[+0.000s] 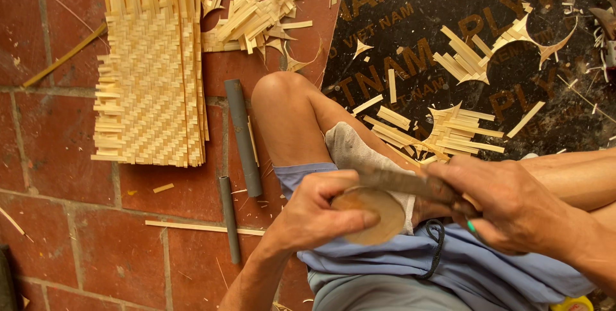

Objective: The person sits on the floor and uses scissors to trim excess bamboo strips from around a round woven bamboo disc, using the disc as a template while cutting the woven mat into shape. They set trimmed pieces aside and pick up the next woven piece to continue cutting.

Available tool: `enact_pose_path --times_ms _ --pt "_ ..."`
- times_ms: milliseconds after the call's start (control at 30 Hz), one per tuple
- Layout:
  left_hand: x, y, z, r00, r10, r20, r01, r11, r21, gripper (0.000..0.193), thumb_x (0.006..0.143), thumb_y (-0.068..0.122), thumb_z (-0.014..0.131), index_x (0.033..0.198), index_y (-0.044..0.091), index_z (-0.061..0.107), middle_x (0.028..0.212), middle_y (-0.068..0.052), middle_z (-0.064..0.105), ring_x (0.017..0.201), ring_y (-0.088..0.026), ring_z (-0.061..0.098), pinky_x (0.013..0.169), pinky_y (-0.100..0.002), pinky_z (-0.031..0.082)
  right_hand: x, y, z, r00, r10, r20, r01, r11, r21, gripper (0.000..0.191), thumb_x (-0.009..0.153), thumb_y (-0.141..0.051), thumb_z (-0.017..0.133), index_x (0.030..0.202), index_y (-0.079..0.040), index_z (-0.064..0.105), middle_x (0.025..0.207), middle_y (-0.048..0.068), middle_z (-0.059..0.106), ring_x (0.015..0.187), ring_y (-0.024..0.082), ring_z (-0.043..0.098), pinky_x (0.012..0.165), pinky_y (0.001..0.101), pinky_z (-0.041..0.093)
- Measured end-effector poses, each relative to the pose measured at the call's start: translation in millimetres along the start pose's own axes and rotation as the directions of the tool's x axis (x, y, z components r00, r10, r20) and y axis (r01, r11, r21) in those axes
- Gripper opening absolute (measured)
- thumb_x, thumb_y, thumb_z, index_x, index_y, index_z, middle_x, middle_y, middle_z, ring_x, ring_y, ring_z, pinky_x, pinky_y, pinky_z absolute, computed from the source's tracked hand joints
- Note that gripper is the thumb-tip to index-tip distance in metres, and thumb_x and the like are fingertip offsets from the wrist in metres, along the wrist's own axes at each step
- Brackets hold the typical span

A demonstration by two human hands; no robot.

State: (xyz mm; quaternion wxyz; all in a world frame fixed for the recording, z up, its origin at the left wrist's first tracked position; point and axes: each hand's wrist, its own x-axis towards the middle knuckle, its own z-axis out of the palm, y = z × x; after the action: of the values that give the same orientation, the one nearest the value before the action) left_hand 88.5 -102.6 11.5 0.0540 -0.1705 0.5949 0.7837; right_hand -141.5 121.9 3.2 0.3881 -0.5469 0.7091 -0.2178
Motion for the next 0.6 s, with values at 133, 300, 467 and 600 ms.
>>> enact_pose_path --times_ms 133,300,467,600 --pt "20 -22 19 0.968 -0.110 -0.227 0.037 0.952 -0.304 0.018 0.087 0.008 0.081 0.099 -0.004 0.075 0.085 0.003 0.066 0.076 -0.005 0.060 0.064 -0.022 0.050 13 -12 39 0.916 0.074 -0.394 0.131 0.874 0.468 0.065 0.077 -0.003 0.076 0.137 -0.001 0.052 0.102 0.008 0.066 0.085 0.016 0.065 0.073 0.0295 0.056" --pt "39 -62 33 0.930 -0.138 -0.342 -0.014 0.913 -0.408 0.024 0.085 0.010 0.079 0.103 -0.003 0.072 0.091 -0.002 0.075 0.077 -0.006 0.066 0.069 -0.023 0.057 27 -5 95 0.784 0.477 -0.396 0.006 0.633 0.774 0.054 0.081 0.000 0.077 0.133 0.001 0.060 0.092 0.005 0.062 0.075 0.010 0.059 0.064 0.0254 0.051" --pt "90 -95 22 0.947 -0.171 -0.273 0.009 0.860 -0.511 0.031 0.101 0.025 0.065 0.105 -0.005 0.073 0.090 -0.004 0.073 0.077 -0.008 0.065 0.069 -0.024 0.054 15 40 95 0.524 0.593 -0.611 0.105 0.667 0.738 0.048 0.088 0.002 0.070 0.135 0.005 0.061 0.096 0.006 0.061 0.075 0.012 0.058 0.064 0.0282 0.054" --pt "186 -67 2 0.931 -0.068 -0.359 -0.036 0.961 -0.275 0.030 0.100 0.024 0.066 0.104 -0.005 0.072 0.089 -0.003 0.071 0.075 -0.010 0.063 0.067 -0.026 0.053 -27 78 86 0.356 0.717 -0.599 0.297 0.522 0.800 0.048 0.092 0.000 0.067 0.138 0.005 0.056 0.097 0.007 0.062 0.069 0.013 0.059 0.061 0.0280 0.052"
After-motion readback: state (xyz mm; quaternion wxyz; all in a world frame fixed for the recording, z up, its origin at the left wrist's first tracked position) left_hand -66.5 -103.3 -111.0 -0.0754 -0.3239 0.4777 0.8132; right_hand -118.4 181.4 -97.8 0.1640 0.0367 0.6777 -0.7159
